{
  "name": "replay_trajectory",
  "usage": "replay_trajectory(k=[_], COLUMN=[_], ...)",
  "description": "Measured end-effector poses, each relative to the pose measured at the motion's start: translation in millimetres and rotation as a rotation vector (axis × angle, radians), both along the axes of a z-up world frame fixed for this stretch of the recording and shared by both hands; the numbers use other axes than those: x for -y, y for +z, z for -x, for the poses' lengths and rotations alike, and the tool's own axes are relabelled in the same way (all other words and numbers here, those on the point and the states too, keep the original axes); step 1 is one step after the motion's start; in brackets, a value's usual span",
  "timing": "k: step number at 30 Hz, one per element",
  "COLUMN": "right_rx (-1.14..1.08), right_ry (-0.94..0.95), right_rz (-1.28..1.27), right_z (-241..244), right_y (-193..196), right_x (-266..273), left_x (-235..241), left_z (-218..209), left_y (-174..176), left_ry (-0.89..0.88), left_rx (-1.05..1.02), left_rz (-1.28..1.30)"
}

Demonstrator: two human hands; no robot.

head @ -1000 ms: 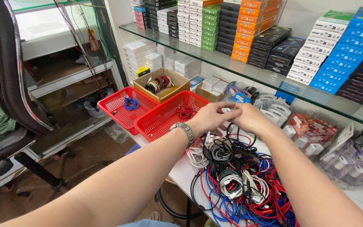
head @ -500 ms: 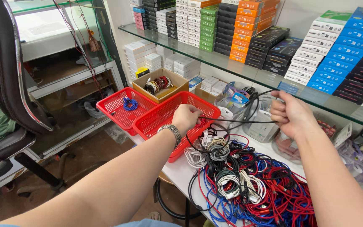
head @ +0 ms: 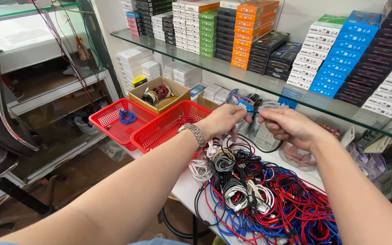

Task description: The person sorts a pile of tangled cables on a counter, coiling each cable by hand and placing them into red baskets or a cardboard box. The person handles white, red, blue, and black cables, separating them by color and type.

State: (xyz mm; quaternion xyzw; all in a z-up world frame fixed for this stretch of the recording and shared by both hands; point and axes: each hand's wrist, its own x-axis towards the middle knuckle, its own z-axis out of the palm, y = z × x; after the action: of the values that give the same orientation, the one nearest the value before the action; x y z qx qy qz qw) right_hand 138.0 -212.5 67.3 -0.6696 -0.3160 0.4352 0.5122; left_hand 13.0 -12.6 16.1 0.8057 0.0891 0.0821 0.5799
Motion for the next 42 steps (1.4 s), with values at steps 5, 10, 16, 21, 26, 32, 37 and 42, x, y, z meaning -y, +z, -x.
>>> replay_trajectory(k=[5, 10, 16, 21, 26, 32, 37, 42], right_rx=[-0.039, 0.298, 0.532, 0.204, 0.158, 0.369, 0.449, 0.441], right_ry=[0.001, 0.099, 0.262, 0.305, 0.416, 0.316, 0.366, 0.569], right_rz=[0.044, 0.280, 0.183, -0.056, -0.037, -0.065, -0.149, -0.005], right_z=[-23.1, -8.7, 42.2, 84.3, 97.5, 108.8, 122.7, 153.8], right_y=[-4.6, -31.1, -41.0, -35.6, -34.1, -45.6, -47.7, -60.5], right_x=[20.4, -36.8, -110.0, -136.2, -157.0, -212.3, -247.7, -266.1], left_x=[-31.4, -46.1, -52.4, -75.1, -107.4, -116.5, -145.2, -181.6], left_z=[29.0, 64.8, 110.2, 131.9, 161.1, 197.3, 234.0, 272.6], left_y=[2.6, -10.5, -13.0, -9.6, -6.5, -14.6, -20.1, -25.5], left_ry=[0.309, 0.459, 0.343, 0.528, 0.689, 0.780, 0.705, 0.901], left_rx=[0.168, 0.150, -0.026, 0.031, 0.135, 0.179, 0.427, 0.770], left_rz=[0.410, 0.432, 0.429, 0.387, 0.491, 0.715, 1.112, 1.301])
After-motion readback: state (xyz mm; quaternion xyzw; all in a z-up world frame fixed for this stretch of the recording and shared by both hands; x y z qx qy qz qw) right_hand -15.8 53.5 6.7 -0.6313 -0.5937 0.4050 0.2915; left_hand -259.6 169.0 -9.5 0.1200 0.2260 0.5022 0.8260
